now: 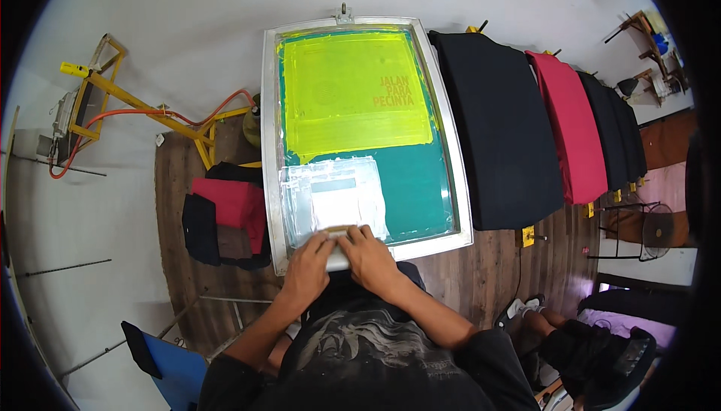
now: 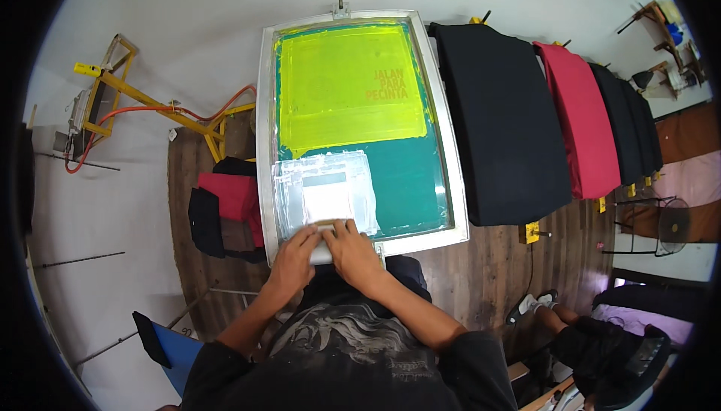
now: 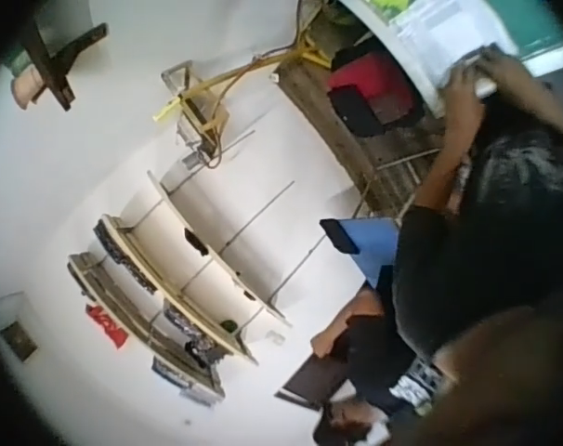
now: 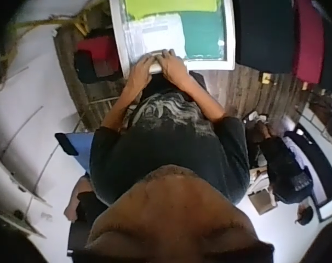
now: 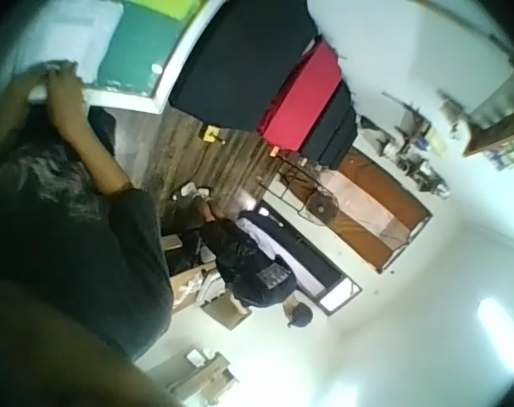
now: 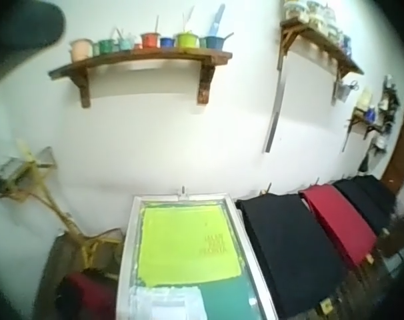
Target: Applying white ink to a screen using a squeegee for garment printing.
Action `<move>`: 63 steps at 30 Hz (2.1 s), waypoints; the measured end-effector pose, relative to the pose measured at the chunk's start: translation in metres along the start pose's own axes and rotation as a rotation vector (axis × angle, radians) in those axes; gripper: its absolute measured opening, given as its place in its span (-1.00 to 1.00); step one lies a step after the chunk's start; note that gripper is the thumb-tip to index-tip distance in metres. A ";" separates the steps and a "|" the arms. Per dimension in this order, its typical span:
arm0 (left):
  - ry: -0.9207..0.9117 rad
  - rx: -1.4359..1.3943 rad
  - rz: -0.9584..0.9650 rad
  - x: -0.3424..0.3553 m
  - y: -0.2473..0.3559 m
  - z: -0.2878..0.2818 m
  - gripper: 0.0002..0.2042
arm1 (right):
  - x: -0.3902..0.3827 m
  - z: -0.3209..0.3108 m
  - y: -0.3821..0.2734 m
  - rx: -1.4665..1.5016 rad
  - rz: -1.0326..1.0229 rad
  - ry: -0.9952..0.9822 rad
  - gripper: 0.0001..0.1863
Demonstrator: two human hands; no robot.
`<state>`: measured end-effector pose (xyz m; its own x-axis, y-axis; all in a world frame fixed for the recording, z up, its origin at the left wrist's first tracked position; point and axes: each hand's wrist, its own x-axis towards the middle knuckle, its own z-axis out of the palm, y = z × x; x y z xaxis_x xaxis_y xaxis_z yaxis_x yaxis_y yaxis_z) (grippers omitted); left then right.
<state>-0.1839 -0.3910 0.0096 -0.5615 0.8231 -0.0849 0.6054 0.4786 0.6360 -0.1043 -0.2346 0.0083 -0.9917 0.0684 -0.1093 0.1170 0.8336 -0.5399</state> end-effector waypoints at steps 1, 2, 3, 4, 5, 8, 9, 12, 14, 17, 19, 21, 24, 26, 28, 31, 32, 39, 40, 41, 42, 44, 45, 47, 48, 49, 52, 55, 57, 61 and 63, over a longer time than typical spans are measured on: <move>-0.010 -0.006 -0.002 -0.003 0.003 -0.003 -0.49 | -0.004 -0.002 -0.002 0.013 -0.001 -0.039 -0.52; -0.010 -0.004 0.000 -0.001 0.003 -0.008 -0.49 | -0.004 -0.004 -0.003 0.025 -0.002 -0.074 -0.53; -0.038 -0.049 -0.003 0.004 0.002 -0.013 -0.50 | 0.001 -0.007 -0.001 0.043 0.012 -0.106 -0.53; -0.066 -0.094 -0.007 0.011 -0.001 -0.018 -0.52 | 0.009 -0.010 0.002 0.039 0.008 -0.104 -0.60; -0.030 -0.088 0.071 0.022 -0.004 -0.024 -0.55 | 0.020 -0.020 0.003 0.037 0.006 -0.100 -0.68; 0.040 -0.038 0.011 0.058 -0.022 -0.034 -0.57 | 0.063 -0.035 0.009 -0.024 0.034 -0.080 -0.63; 0.093 -0.027 0.043 0.070 -0.031 -0.035 -0.59 | 0.078 -0.036 0.012 -0.060 0.039 -0.073 -0.61; 0.086 0.011 -0.021 0.086 -0.040 -0.048 -0.62 | 0.103 -0.033 0.010 -0.083 0.029 -0.079 -0.63; 0.077 0.002 -0.032 0.076 -0.044 -0.046 -0.61 | 0.101 -0.023 0.007 -0.095 0.013 -0.024 -0.71; 0.017 -0.057 -0.028 0.052 -0.038 -0.037 -0.55 | 0.075 -0.004 0.007 -0.002 -0.002 0.024 -0.55; -0.025 -0.060 -0.077 0.032 -0.028 -0.031 -0.53 | 0.055 -0.004 0.001 0.022 -0.009 -0.075 -0.55; -0.074 -0.069 -0.077 0.015 -0.019 -0.025 -0.52 | 0.035 -0.004 -0.003 0.055 0.000 -0.116 -0.57; -0.104 -0.074 -0.067 0.015 -0.012 -0.026 -0.56 | 0.025 -0.010 0.000 0.058 0.014 -0.138 -0.60; -0.225 -0.143 -0.115 0.031 -0.008 -0.031 -0.62 | 0.035 -0.021 0.009 0.046 0.048 -0.253 -0.61; -0.145 -0.156 -0.046 0.053 -0.019 -0.027 -0.64 | 0.052 -0.042 0.015 -0.024 0.042 -0.203 -0.71; -0.074 -0.034 -0.006 0.106 -0.029 -0.030 -0.66 | 0.089 -0.053 0.040 -0.131 0.062 -0.093 -0.75; -0.087 -0.060 -0.013 0.120 -0.028 -0.034 -0.67 | 0.100 -0.057 0.046 -0.117 0.087 -0.111 -0.72; -0.079 0.031 0.026 0.092 -0.022 -0.010 -0.64 | 0.065 -0.030 0.052 -0.048 0.016 0.026 -0.67; -0.091 0.021 0.011 0.076 -0.015 -0.008 -0.64 | 0.051 -0.028 0.045 -0.023 0.035 0.006 -0.65; -0.105 -0.022 0.005 0.065 -0.006 -0.007 -0.63 | 0.035 -0.024 0.042 -0.003 0.051 0.006 -0.64; -0.119 -0.038 -0.015 0.054 0.000 -0.006 -0.62 | 0.025 -0.022 0.036 0.018 0.064 0.006 -0.62; -0.158 -0.044 -0.018 0.049 0.001 -0.009 -0.64 | 0.017 -0.025 0.029 0.038 0.077 -0.077 -0.65; -0.251 -0.053 -0.052 0.050 -0.002 -0.013 -0.65 | 0.018 -0.028 0.027 0.053 0.078 -0.136 -0.66; -0.337 -0.069 -0.045 0.059 -0.016 -0.022 -0.70 | 0.035 -0.033 0.028 0.101 0.080 -0.196 -0.69; -0.350 -0.067 -0.081 0.068 -0.017 -0.031 -0.71 | 0.046 -0.039 0.028 0.124 0.077 -0.205 -0.70; -0.263 -0.083 -0.089 0.076 -0.016 -0.038 -0.71 | 0.057 -0.046 0.027 0.093 0.068 -0.189 -0.71; -0.094 -0.039 -0.008 0.095 -0.023 -0.047 -0.65 | 0.085 -0.046 0.025 -0.031 0.092 -0.025 -0.68; 0.109 -0.073 0.157 0.084 -0.046 -0.019 -0.59 | 0.076 -0.022 0.026 -0.096 0.048 0.053 -0.62; 0.100 0.032 0.159 0.054 -0.038 -0.005 -0.57 | 0.045 0.001 0.026 -0.072 -0.011 0.117 -0.58; 0.004 0.111 0.071 -0.003 -0.014 0.014 -0.44 | -0.003 0.003 0.007 -0.015 -0.019 0.016 -0.50; -0.002 0.052 0.064 0.004 -0.001 -0.009 -0.46 | 0.000 -0.012 0.004 0.010 0.005 -0.076 -0.50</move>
<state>-0.1918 -0.3907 0.0154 -0.5192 0.8534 -0.0470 0.6688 0.4399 0.5993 -0.1046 -0.2250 0.0162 -0.9841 0.0305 -0.1749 0.1229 0.8278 -0.5473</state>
